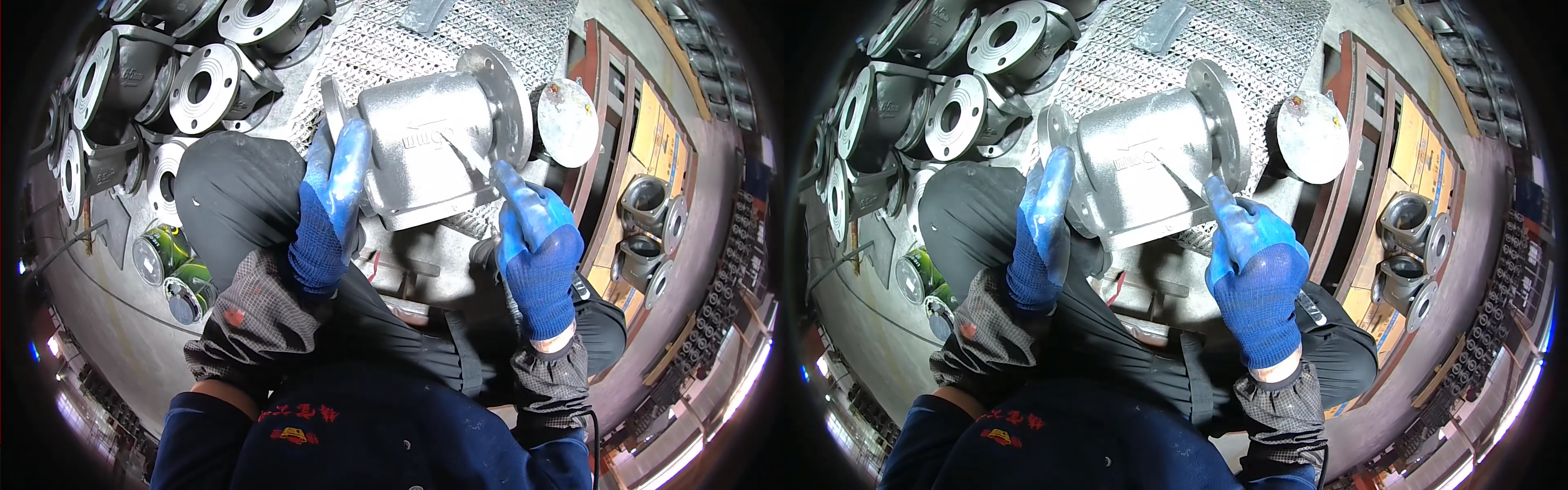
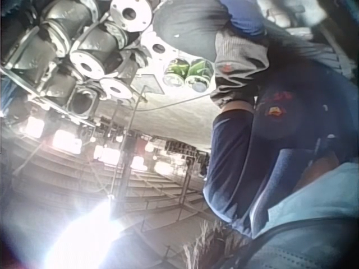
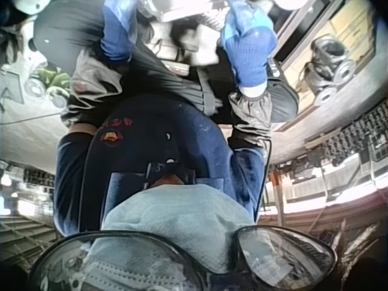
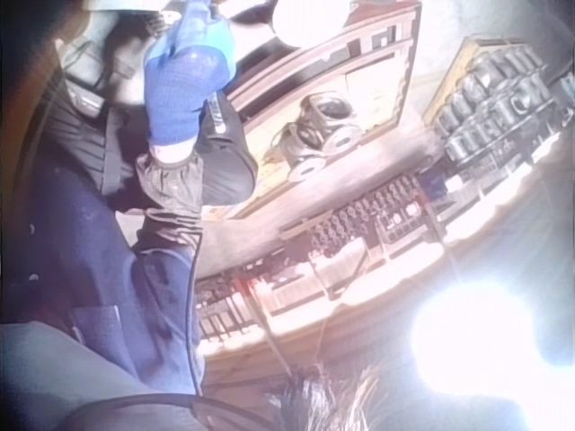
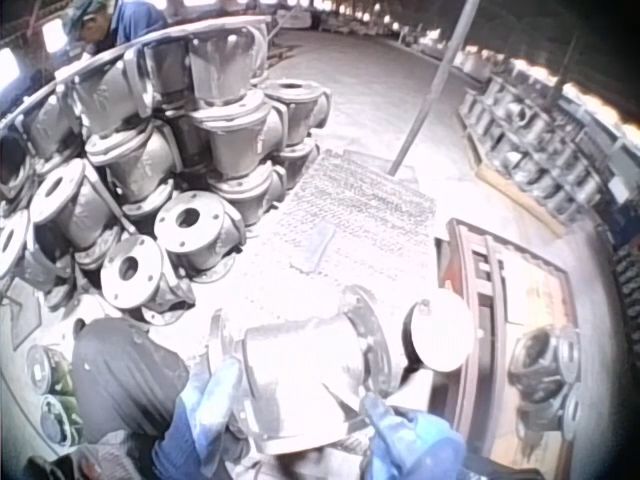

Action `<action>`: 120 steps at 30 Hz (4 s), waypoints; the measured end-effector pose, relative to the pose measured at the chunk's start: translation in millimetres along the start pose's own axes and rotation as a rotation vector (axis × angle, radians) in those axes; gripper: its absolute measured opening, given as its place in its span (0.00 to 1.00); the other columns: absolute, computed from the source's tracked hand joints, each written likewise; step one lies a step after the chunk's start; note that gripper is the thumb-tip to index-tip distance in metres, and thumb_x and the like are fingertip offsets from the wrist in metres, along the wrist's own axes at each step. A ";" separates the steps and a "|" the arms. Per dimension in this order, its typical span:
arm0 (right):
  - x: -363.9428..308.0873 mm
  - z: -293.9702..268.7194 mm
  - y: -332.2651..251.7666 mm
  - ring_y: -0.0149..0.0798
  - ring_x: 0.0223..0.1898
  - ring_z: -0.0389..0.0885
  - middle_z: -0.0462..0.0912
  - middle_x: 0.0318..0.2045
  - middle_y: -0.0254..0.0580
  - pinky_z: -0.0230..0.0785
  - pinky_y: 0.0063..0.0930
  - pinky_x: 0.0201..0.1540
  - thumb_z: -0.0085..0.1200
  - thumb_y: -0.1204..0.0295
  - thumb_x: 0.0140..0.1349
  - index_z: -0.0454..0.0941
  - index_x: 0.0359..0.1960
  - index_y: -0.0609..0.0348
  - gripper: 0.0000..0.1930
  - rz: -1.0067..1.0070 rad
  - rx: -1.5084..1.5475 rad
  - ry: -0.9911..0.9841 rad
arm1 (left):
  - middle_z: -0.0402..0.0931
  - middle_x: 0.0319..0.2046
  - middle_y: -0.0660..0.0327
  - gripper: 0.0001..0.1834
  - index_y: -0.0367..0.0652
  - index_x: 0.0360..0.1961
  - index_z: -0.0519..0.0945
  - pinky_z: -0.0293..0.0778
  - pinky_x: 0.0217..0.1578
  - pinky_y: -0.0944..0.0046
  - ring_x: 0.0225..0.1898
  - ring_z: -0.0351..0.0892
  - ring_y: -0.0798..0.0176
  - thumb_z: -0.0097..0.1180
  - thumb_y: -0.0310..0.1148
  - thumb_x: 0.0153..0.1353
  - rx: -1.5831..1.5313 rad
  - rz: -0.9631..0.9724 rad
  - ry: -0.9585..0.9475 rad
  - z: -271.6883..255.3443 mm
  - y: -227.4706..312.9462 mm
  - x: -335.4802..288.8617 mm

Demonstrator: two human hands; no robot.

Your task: The person uses a handheld deburring tool to clean the interior and edges of a metal flange casting, turning the object over to reach different sides. They then use a small pick to scrape residue from the exterior surface and recessed areas of the casting.

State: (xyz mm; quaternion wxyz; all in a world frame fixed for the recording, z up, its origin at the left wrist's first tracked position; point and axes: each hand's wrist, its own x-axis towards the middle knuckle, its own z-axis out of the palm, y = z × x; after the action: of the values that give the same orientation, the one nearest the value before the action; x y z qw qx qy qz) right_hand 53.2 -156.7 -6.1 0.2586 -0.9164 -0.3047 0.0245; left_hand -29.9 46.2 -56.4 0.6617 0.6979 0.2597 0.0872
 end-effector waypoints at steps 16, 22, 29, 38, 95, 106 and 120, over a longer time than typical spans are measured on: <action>-1.6 -0.5 4.7 0.50 0.31 0.81 0.81 0.31 0.50 0.74 0.35 0.33 0.55 0.84 0.50 0.79 0.51 0.52 0.24 0.034 0.061 -0.044 | 0.66 0.56 0.49 0.38 0.32 0.61 0.64 0.62 0.58 0.60 0.57 0.66 0.55 0.42 0.56 0.65 -0.273 -0.127 -0.002 -0.5 6.1 -0.5; -2.0 -0.1 4.3 0.49 0.31 0.81 0.81 0.31 0.50 0.74 0.35 0.33 0.55 0.84 0.50 0.79 0.52 0.52 0.24 0.048 0.066 -0.051 | 0.72 0.46 0.58 0.25 0.36 0.61 0.64 0.73 0.47 0.68 0.46 0.74 0.66 0.49 0.39 0.68 -0.562 -0.079 0.064 7.3 -5.8 -0.8; -1.8 -0.2 1.9 0.49 0.31 0.81 0.81 0.32 0.50 0.75 0.34 0.34 0.54 0.84 0.51 0.79 0.52 0.52 0.24 0.052 0.069 -0.052 | 0.72 0.48 0.57 0.25 0.35 0.62 0.63 0.72 0.48 0.68 0.47 0.73 0.66 0.48 0.38 0.69 -0.155 0.234 0.026 -1.4 -25.5 -0.6; -1.8 -0.8 0.7 0.50 0.31 0.81 0.80 0.32 0.51 0.75 0.34 0.35 0.53 0.85 0.51 0.78 0.53 0.53 0.25 0.059 0.113 -0.066 | 0.73 0.46 0.58 0.25 0.37 0.62 0.63 0.74 0.43 0.69 0.43 0.75 0.68 0.49 0.37 0.69 -0.448 0.036 0.027 1.6 -29.2 -3.5; 72.2 -38.5 28.9 0.48 0.35 0.82 0.83 0.42 0.43 0.74 0.37 0.34 0.52 0.84 0.48 0.80 0.48 0.45 0.24 -0.394 -0.206 -0.071 | 0.78 0.29 0.60 0.23 0.32 0.50 0.76 0.75 0.29 0.71 0.27 0.76 0.72 0.54 0.41 0.62 0.181 -0.209 0.064 10.5 13.8 106.8; 81.6 -30.4 35.1 0.48 0.33 0.81 0.82 0.38 0.42 0.73 0.37 0.32 0.53 0.84 0.45 0.81 0.46 0.45 0.24 -0.476 -0.149 -0.052 | 0.79 0.41 0.44 0.31 0.37 0.60 0.68 0.77 0.43 0.61 0.39 0.82 0.55 0.47 0.46 0.61 0.336 -0.270 0.029 5.8 10.8 109.1; 81.0 -33.2 33.7 0.48 0.33 0.80 0.82 0.38 0.42 0.73 0.37 0.32 0.54 0.83 0.45 0.80 0.45 0.48 0.23 -0.436 -0.221 -0.101 | 0.80 0.33 0.53 0.27 0.36 0.59 0.69 0.78 0.33 0.68 0.31 0.80 0.66 0.51 0.41 0.62 0.152 -0.260 0.065 18.3 16.1 106.9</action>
State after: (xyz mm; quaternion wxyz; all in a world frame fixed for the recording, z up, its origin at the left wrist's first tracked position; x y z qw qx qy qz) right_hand 144.1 -148.6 15.3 0.1403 -0.8494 -0.5084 -0.0197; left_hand 73.4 81.3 -66.5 0.6038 0.7034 0.3750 0.0031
